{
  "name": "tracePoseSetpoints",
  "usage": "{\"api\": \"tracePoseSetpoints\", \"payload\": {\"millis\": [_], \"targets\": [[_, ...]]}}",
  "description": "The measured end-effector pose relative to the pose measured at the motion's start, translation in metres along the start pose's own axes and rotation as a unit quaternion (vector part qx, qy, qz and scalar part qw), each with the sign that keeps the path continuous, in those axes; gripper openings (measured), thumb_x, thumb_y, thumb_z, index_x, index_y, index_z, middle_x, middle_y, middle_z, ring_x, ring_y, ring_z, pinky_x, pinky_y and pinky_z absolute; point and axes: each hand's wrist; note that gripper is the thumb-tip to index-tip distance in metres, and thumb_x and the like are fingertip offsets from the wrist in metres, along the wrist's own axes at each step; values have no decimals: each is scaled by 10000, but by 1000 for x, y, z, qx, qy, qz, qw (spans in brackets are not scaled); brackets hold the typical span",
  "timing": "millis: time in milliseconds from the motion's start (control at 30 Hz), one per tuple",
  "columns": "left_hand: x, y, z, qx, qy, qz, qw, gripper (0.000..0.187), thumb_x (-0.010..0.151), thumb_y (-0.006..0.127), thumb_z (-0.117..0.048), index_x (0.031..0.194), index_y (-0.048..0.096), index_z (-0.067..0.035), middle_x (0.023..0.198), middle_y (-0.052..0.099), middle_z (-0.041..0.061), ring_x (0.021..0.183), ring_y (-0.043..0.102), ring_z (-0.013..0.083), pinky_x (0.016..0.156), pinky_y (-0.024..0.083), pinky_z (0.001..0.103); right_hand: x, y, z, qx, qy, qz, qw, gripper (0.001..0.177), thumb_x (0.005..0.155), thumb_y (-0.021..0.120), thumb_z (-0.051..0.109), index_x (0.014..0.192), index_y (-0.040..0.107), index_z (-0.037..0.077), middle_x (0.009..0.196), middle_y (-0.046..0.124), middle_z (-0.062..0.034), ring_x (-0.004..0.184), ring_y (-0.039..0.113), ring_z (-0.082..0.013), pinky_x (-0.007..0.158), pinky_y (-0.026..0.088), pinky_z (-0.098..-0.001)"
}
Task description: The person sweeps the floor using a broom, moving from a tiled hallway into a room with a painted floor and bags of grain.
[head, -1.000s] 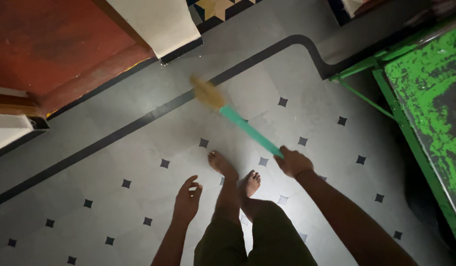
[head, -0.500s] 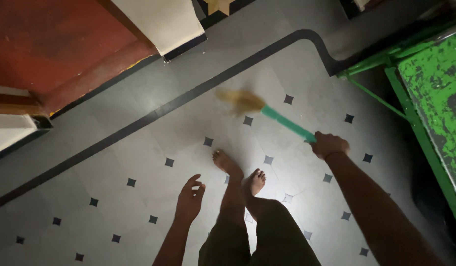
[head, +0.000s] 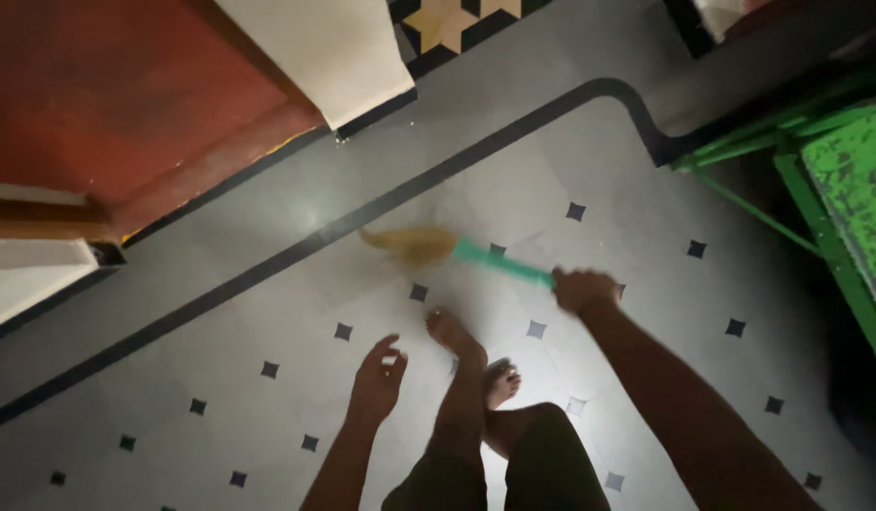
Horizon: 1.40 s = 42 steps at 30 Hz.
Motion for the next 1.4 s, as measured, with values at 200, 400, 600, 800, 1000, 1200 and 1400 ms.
{"api": "tracePoseSetpoints", "payload": {"millis": [200,400,600,800,1000,1200,1400], "targets": [[0,-8,-24,-59,7,11,998,457,941,659,-270,1376,582,-151,1082,716,70,835,729,170,723,578,331,2,-36,-3,117,104,-71,985,436,1089,413,458,1387,517,156,1070,766,-153,959,767,-344,788,604,-498],[-22,6,-20,-63,22,45,997,457,941,661,-266,1383,593,-171,1091,736,82,821,706,216,780,567,349,-86,75,-47,232,191,-67,951,515,1011,503,591,1331,586,196,1051,755,-148,973,743,-345,831,597,-507],[-29,32,18,30,37,103,994,470,929,679,-249,1386,591,-186,1137,732,73,873,738,200,812,574,346,-225,288,-70,387,406,83,824,377,1005,646,323,1280,516,99,1104,720,-127,890,781,-259,724,649,-454],[-28,52,32,114,116,170,972,463,932,671,-274,1373,600,-152,1095,754,92,853,758,198,807,586,348,-340,451,-24,727,461,133,491,361,987,739,224,1174,638,-68,762,580,-175,590,550,-293,477,469,-466],[-42,65,5,160,162,228,947,482,942,665,-316,1383,593,-136,1167,712,110,896,751,223,828,594,357,-371,487,48,812,521,32,263,398,1042,568,305,1198,526,-59,880,554,-170,686,606,-323,560,511,-487],[-66,42,-17,158,159,253,941,523,949,633,-381,1414,570,-149,1209,740,116,943,752,230,863,577,345,-279,455,94,184,78,84,976,283,959,676,382,1087,678,130,1116,656,-83,1043,649,-241,859,575,-411],[-47,-4,-9,195,123,248,941,525,952,611,-372,1430,560,-160,1234,706,138,976,743,243,847,586,363,-126,315,110,615,224,49,755,262,930,635,309,1034,804,137,1054,775,-147,1011,758,-295,932,590,-414]]}}
Point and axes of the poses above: each hand's wrist, its own x-axis towards the middle knuckle, its own y-axis out of the palm, z = x × y
